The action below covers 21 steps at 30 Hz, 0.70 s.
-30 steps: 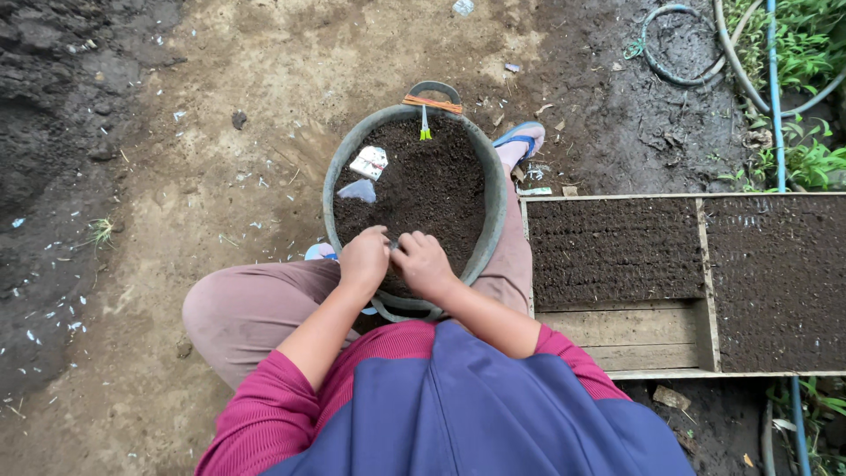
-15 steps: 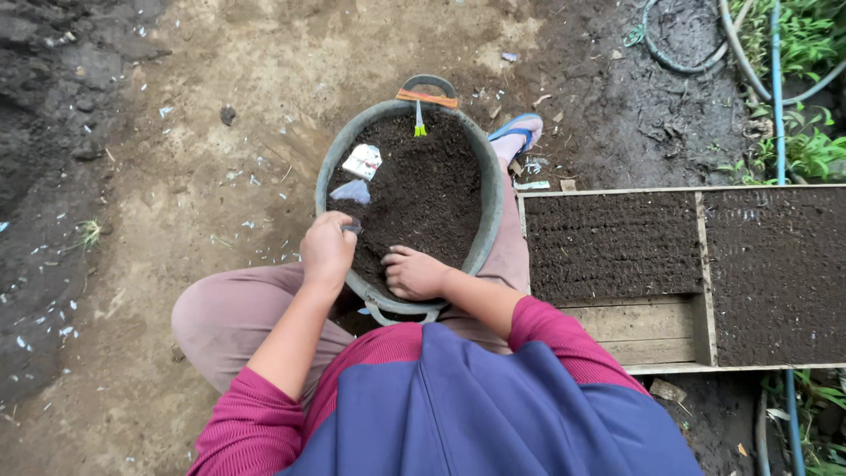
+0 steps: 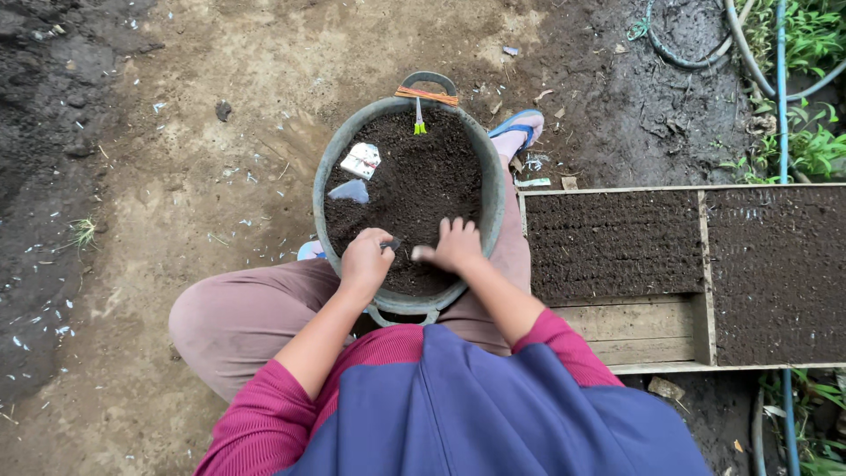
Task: The person sits on the ground and repeatedly scoops soil from a large basin, forms small soil balls by hand, and places them into a wooden seedling tray. The person continues this process, filling the tray with soil balls.
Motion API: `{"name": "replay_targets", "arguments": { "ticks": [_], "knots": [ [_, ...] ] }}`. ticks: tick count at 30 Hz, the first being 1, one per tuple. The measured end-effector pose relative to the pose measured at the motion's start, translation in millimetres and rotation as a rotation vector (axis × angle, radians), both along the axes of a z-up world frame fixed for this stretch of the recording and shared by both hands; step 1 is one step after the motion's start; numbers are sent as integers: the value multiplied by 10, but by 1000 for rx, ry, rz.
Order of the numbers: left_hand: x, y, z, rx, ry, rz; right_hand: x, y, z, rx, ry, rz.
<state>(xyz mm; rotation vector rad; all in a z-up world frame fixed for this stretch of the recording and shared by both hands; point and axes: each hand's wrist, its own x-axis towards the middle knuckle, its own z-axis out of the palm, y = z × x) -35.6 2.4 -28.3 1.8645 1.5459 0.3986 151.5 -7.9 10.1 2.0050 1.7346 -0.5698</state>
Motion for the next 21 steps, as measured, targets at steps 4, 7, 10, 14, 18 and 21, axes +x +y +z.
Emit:
{"name": "replay_targets", "arguments": {
  "ticks": [4,7,10,14,18,21],
  "knots": [
    [139,30,-74,6,19,-9,-191,-324,-334,-71,-54,138],
    [203,-12,-64,-38,48,-59,-121,-306,-899,10,56,96],
    [249,-64,91,-61,59,-145,105,-40,-1237,164,424,-244],
    [340,-122,269,-126,89,-243,-93,57,-174,122,1638,-1174],
    [444,-81,361,-229,145,-301,-320,154,-153,521,1814,-1177],
    [441,-72,830,-355,25,-225,-324,265,-203,713,1661,-1219]
  ]
}}
